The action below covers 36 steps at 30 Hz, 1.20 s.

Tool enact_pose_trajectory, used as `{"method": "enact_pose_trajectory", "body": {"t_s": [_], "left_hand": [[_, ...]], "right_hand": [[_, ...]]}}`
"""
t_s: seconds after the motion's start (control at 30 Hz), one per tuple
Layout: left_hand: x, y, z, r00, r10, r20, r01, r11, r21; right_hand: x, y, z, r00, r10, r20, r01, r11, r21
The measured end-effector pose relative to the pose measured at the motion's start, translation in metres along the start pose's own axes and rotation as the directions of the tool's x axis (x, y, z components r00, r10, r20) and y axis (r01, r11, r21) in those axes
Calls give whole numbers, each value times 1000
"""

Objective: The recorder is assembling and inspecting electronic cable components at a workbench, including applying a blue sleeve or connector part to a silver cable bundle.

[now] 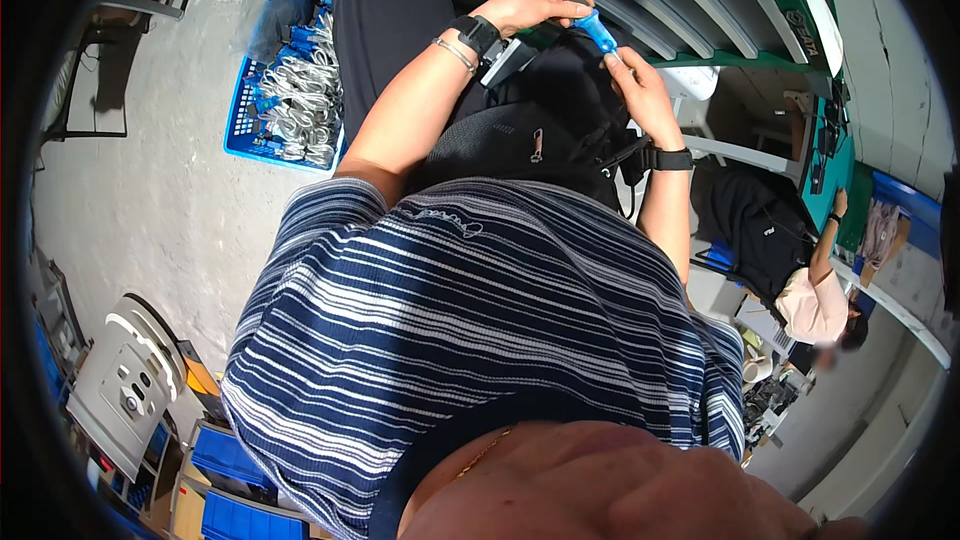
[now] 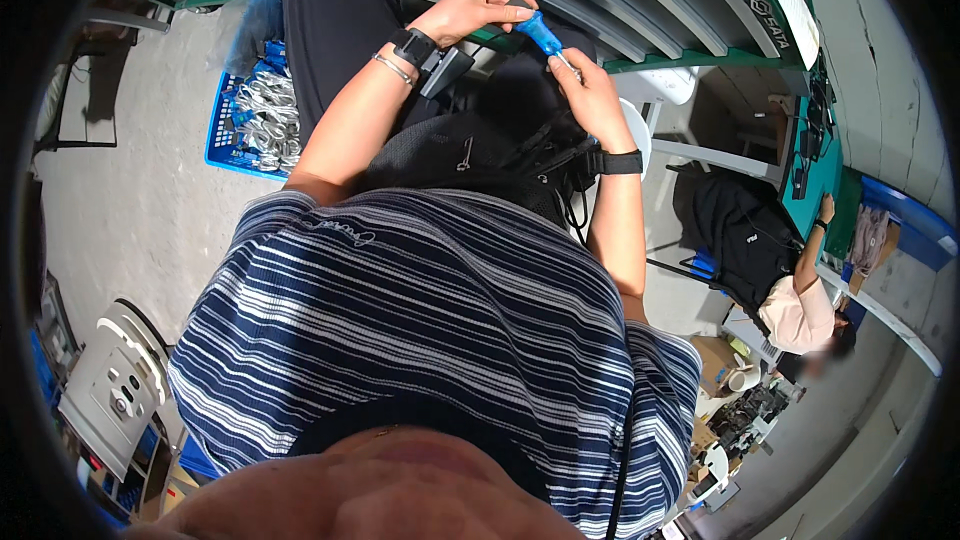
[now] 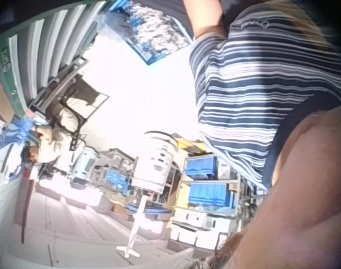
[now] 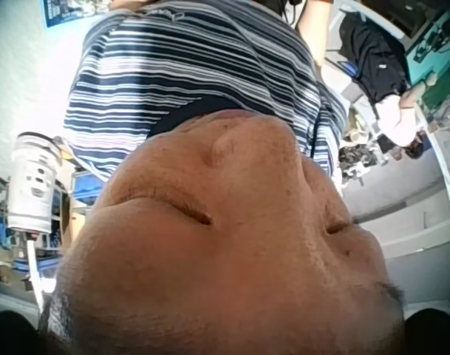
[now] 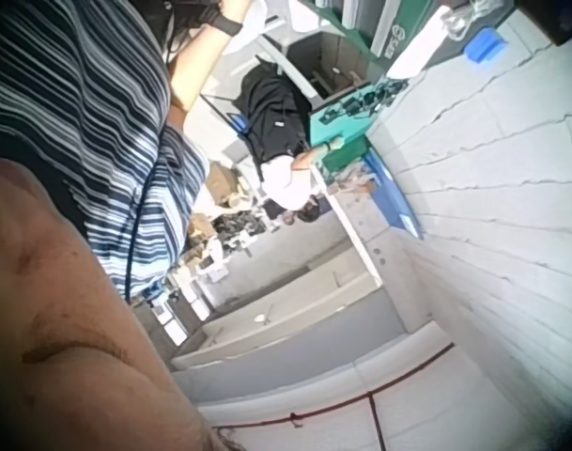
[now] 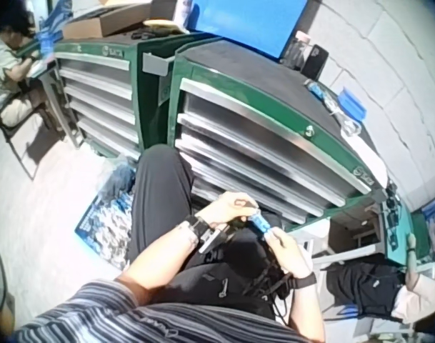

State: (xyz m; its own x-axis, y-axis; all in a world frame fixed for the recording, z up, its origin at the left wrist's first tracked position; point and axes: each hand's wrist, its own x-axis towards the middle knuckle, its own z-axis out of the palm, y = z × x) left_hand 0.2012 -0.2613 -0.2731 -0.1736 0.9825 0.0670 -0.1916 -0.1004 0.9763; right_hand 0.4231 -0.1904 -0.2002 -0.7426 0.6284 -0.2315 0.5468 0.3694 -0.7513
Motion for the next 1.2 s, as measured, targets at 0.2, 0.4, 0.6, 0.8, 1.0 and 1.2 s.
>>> {"method": "enact_pose_trajectory", "body": {"t_s": [0.2, 0.4, 0.6, 0.8, 1.0, 1.2], "left_hand": [[7, -9, -13, 948, -47, -314, 61, 998, 32], [10, -12, -28, 945, -29, -326, -81, 944, -320], [-1, -3, -5, 996, -32, 86, 68, 885, -460], [-6, 6, -3, 983, -50, 176, 99, 954, -281], [-8, 7, -1, 980, -56, 193, 101, 969, -228], [-9, 9, -2, 980, -67, 189, 104, 976, -191]], "right_hand": [[-6, -2, -15, 1000, -24, -17, 24, 999, -29], [-24, 6, -25, 997, 72, 29, -76, 983, 169], [-23, 10, -21, 994, -66, 87, 54, 989, 140], [-20, 7, -17, 994, -78, 74, 66, 987, 148], [-17, 5, -18, 996, -28, 89, 17, 992, 126], [-17, 4, -18, 999, -34, 30, 32, 995, 92]]}}
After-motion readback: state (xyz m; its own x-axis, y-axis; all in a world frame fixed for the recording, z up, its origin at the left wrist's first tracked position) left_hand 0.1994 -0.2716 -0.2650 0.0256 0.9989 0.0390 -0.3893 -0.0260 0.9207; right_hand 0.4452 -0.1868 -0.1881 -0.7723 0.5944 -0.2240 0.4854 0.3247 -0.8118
